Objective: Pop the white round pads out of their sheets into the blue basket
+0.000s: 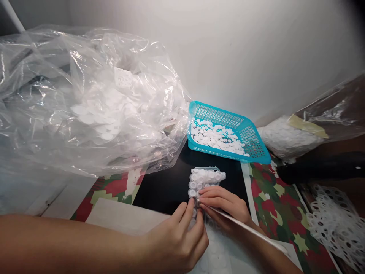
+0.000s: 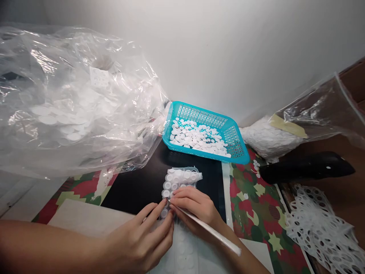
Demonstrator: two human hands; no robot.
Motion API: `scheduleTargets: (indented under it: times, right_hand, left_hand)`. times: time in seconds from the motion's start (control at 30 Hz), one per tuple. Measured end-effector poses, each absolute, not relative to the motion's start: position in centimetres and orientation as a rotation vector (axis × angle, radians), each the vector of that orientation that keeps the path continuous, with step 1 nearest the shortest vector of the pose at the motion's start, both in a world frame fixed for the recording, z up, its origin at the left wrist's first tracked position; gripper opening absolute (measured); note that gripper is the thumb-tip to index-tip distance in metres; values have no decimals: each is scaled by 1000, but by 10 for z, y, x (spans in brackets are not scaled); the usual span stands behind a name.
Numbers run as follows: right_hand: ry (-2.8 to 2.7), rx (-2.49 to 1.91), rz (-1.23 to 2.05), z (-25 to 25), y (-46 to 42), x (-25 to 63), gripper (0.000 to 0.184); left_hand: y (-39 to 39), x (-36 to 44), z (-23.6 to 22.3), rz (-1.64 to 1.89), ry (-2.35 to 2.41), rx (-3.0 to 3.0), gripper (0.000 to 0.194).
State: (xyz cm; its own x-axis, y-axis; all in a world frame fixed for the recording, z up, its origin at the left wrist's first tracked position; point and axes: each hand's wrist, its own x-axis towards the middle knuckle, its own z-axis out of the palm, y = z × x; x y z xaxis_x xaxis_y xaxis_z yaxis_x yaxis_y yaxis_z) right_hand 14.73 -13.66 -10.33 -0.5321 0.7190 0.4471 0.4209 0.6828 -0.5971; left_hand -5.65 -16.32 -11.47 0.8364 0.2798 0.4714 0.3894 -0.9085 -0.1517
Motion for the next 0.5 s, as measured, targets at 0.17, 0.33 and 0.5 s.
scheduleTargets:
  times: [0.17, 0.33, 0.5]
  right_hand:
    - [-2166, -903, 635, -95, -137, 147, 20]
    - [-2167, -905, 670, -100, -139, 147, 23]
    - [-2186, -887, 627, -103, -138, 146, 24]
  left_hand:
    - [-164, -56, -116, -646, -517, -2767, 28]
    - [-168, -57, -115, -618, -561, -2735, 28]
    - [-169, -57, -114, -617, -557, -2731, 29]
